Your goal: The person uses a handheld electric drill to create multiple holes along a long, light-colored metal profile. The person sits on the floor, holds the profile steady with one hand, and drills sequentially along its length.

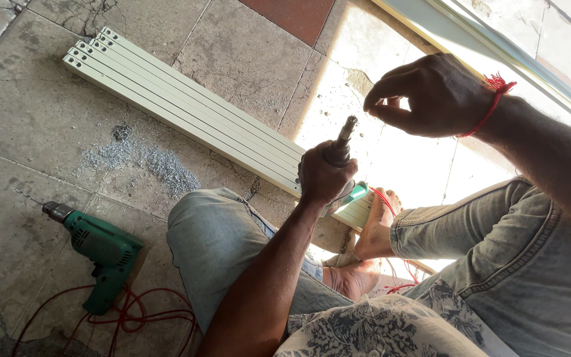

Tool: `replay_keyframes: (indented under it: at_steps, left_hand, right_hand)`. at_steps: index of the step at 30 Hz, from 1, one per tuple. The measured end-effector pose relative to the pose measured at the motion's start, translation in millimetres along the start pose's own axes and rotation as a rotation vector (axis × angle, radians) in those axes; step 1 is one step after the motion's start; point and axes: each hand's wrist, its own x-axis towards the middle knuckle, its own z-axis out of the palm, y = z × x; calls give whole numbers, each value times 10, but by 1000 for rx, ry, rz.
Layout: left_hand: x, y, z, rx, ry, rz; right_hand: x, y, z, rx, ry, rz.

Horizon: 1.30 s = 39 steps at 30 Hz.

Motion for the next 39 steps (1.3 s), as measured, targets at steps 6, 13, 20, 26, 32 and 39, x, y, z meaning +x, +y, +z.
replay_keyframes:
  at_steps: [6, 13, 20, 26, 32, 39]
  left_hand:
    - [-5, -2, 17, 19, -13, 3]
    - [-50, 17, 21, 16, -63, 30]
    - [-73, 78, 26, 50, -86, 46]
    - [-94, 117, 0, 51, -79, 60]
    - [-118, 77, 50, 109, -176, 120]
    - [-93, -21, 88, 60, -150, 119]
  right_hand:
    - [24, 35, 35, 48, 5, -81]
    - [28, 0, 68, 72, -61, -98]
    - [33, -90, 73, -139, 1, -300]
    - [63, -160, 80, -124, -22, -224]
    - [103, -99, 81, 159, -318, -25]
    - [76, -18, -27, 174, -225, -136]
